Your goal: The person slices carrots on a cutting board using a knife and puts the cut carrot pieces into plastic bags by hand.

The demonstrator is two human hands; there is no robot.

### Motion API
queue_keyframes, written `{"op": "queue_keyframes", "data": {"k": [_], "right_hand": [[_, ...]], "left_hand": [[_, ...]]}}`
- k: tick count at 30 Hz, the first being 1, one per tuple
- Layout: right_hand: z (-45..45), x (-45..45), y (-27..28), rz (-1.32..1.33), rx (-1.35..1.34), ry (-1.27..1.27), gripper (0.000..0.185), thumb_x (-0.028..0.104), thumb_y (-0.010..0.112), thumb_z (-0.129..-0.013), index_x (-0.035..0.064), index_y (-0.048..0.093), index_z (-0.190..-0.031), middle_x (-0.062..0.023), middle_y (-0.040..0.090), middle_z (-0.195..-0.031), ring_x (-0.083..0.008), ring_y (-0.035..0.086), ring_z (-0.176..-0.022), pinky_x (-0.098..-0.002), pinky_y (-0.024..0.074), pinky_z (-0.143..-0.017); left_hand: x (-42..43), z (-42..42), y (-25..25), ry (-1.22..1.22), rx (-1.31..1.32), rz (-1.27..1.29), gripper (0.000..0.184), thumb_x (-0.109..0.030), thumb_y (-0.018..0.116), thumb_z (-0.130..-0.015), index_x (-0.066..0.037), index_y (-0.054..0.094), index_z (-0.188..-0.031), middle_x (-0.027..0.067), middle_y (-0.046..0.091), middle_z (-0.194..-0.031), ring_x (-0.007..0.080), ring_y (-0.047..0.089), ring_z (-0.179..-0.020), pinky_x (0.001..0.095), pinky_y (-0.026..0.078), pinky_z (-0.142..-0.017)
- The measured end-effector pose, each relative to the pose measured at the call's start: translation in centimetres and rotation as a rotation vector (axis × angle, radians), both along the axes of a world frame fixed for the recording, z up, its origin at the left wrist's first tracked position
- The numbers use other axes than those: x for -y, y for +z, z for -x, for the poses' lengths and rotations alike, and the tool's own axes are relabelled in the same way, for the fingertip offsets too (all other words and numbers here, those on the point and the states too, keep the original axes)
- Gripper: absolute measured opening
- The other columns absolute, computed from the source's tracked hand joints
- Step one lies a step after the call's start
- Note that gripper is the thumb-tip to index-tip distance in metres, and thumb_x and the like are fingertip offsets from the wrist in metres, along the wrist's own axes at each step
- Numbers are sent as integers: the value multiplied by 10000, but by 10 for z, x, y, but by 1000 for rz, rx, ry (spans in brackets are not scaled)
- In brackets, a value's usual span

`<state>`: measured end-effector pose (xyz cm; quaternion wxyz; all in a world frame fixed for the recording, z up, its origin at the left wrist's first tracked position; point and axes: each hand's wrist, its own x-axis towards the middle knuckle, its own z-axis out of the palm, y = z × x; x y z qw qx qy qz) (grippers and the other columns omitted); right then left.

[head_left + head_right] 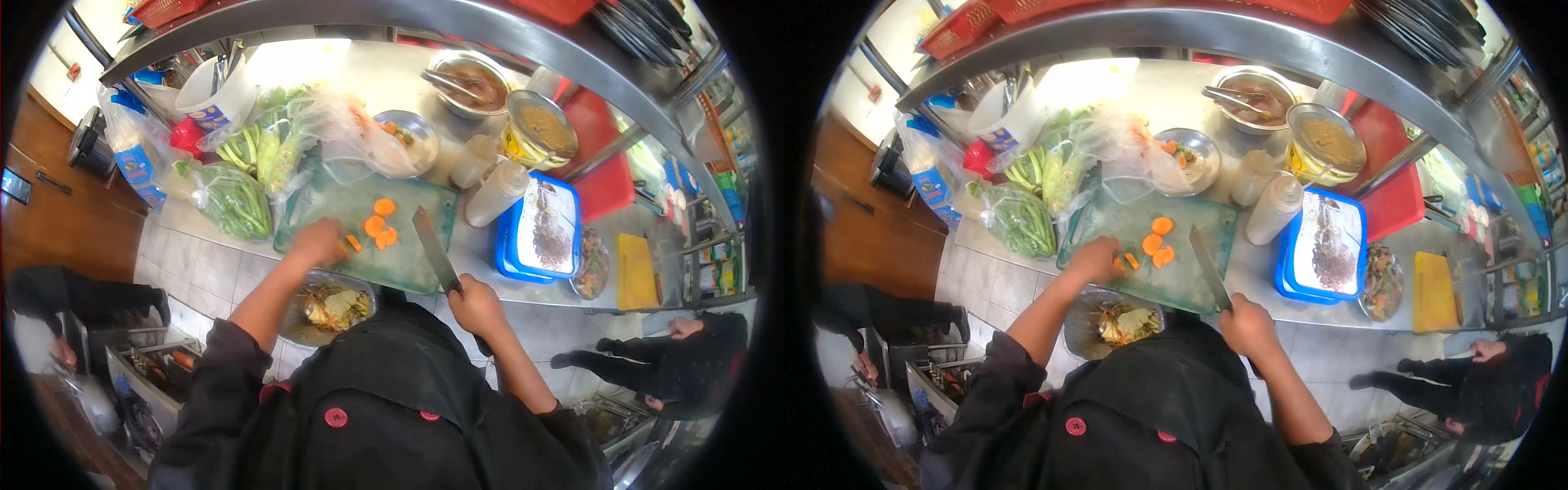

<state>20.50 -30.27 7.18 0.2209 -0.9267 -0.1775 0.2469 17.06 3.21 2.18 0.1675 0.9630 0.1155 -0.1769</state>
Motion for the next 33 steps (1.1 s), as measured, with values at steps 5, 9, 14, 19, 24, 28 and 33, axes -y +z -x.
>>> {"op": "queue_keyframes", "data": {"k": [5,9,14,19,24,28,33], "right_hand": [[-3,0,-3,-32,12,6,253,208,563,-874,-26,592,-964,-298,660,-869,-482,630,-871,-551,486,-794],[-9,-8,2,-33,-23,35,265,211,549,-879,-32,591,-975,-296,661,-880,-480,627,-881,-541,482,-816],[-10,-11,1,-12,-2,47,287,216,543,-883,-41,590,-1001,-299,661,-912,-474,625,-909,-537,475,-839],[-8,-16,8,-23,-26,34,295,220,538,-886,-43,589,-1009,-301,660,-917,-474,625,-915,-538,474,-841],[-4,-11,15,-15,-1,20,293,222,541,-891,-40,590,-1011,-295,663,-909,-476,628,-897,-541,479,-830],[0,-6,16,-38,6,12,291,223,543,-894,-40,587,-1010,-296,662,-898,-473,630,-894,-543,483,-818],[7,-16,21,-46,-80,97,287,221,543,-893,-29,594,-1026,-299,660,-904,-472,632,-903,-544,489,-822]], "left_hand": [[4,14,-22,126,103,26,374,-228,765,-756,-64,634,-1066,168,599,-1081,366,618,-1010,455,509,-875],[-19,-6,-55,126,356,61,300,-193,720,-755,-63,646,-1015,179,599,-1039,374,597,-1039,440,496,-904],[-11,-40,-54,-84,413,143,337,-189,692,-773,-79,666,-1091,178,631,-1087,371,578,-1094,430,480,-943],[27,-76,-33,-103,347,113,358,-208,682,-779,-110,685,-1123,152,653,-1155,372,585,-1118,441,487,-942],[41,-97,-16,-149,163,28,287,-200,636,-803,-85,687,-1061,162,670,-1055,380,614,-1035,469,496,-887],[6,-86,-16,-36,318,54,230,-171,576,-833,-54,675,-1003,182,666,-955,396,615,-943,490,492,-839],[-20,4,-10,-80,617,-1,212,-140,640,-834,-57,689,-1023,173,671,-1000,387,615,-949,463,504,-829]]}}
